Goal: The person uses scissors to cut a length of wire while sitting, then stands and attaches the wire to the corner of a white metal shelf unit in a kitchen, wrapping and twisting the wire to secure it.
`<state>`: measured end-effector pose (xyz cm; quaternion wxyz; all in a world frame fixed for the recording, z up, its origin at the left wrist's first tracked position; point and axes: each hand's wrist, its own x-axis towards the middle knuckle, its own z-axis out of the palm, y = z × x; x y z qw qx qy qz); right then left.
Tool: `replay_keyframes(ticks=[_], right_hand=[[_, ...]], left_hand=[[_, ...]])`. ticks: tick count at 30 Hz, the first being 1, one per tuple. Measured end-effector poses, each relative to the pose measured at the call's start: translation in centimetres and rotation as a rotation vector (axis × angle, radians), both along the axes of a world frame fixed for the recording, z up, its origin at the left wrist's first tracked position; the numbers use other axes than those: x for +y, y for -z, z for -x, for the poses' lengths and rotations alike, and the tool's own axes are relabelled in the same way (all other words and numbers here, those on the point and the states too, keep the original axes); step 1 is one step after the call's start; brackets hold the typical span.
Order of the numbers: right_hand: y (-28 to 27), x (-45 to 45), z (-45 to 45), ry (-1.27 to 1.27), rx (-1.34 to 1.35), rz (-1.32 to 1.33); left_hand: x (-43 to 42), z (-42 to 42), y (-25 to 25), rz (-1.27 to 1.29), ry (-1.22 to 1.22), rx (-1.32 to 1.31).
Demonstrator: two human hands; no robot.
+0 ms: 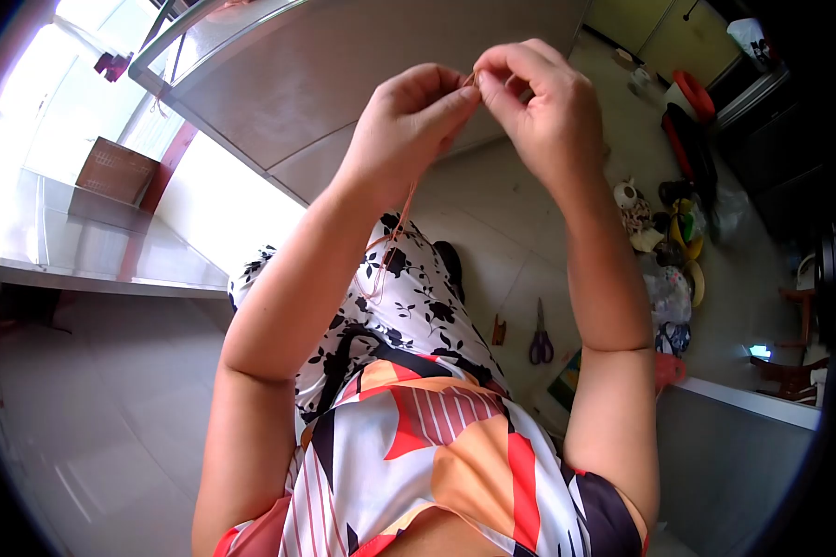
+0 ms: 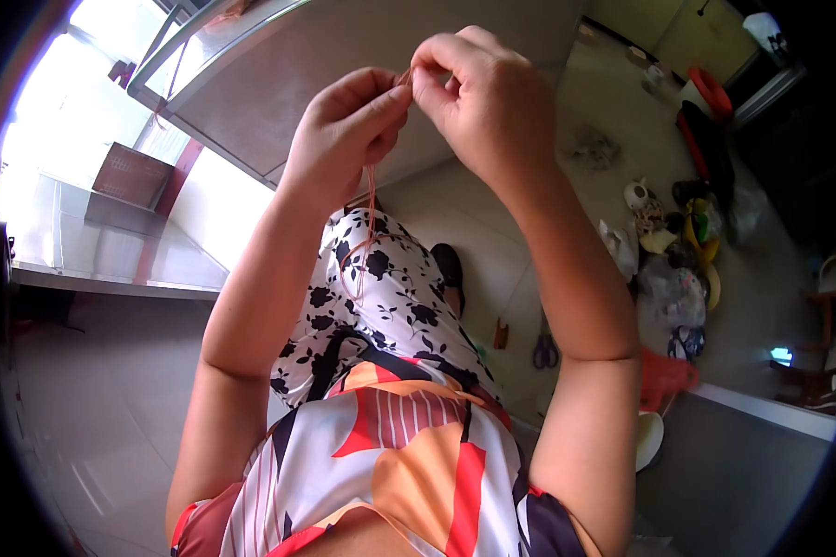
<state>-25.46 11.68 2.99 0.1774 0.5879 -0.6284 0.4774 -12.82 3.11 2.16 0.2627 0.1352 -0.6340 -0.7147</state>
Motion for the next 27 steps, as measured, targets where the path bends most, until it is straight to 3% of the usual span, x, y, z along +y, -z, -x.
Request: replay_keyframes(ticks=[3,4,8,11,14,18,21,24,25,27], right_hand=[[0.5,-0.8,1.1,-0.163,-0.454,0.085],[0.1,-0.7,1.3,-0.344,-0.658,0.123],[-0.7,-0.2,3.3,-0.483,-0.873,0.068],[-1.6,-0.1,3.9,-0.329,-0.608,0.023],[-3.6,0.9,2.6,0.239,0.2,0.041],[-3.6,0.3,2.9,0.479,0.526,0.191],[-2.2,-0.5,4.8,0.18,0.093,0.15],[-2.5,-0.4,7.5,-0.444,-0.988,-0.023],[-2.6,-0.5,7.1,-0.436,-1.121,0.113],[-3.5,-0.7,6.5,-0.292,-1.139,0.246]], left_hand=[[-0.8,1.2,-0.4,0.07,0.087,-0.018],[-1.3,1.5,-0.2,0.087,0.149,-0.029],[-1.5,2.2,-0.8,0.177,0.183,-0.084],[-2.6,2.4,-0.4,0.059,0.274,0.025],[-2.9,2.9,-0.2,0.092,0.291,0.046],[-1.4,3.5,-1.1,0.201,0.252,0.003],[-1.3,3.9,-1.1,0.227,0.225,-0.01],[-1.9,3.8,-0.6,0.139,0.313,0.027],[-2.5,3.7,-0.1,0.115,0.359,0.045],[-3.1,3.2,0.9,0.112,0.422,0.054]])
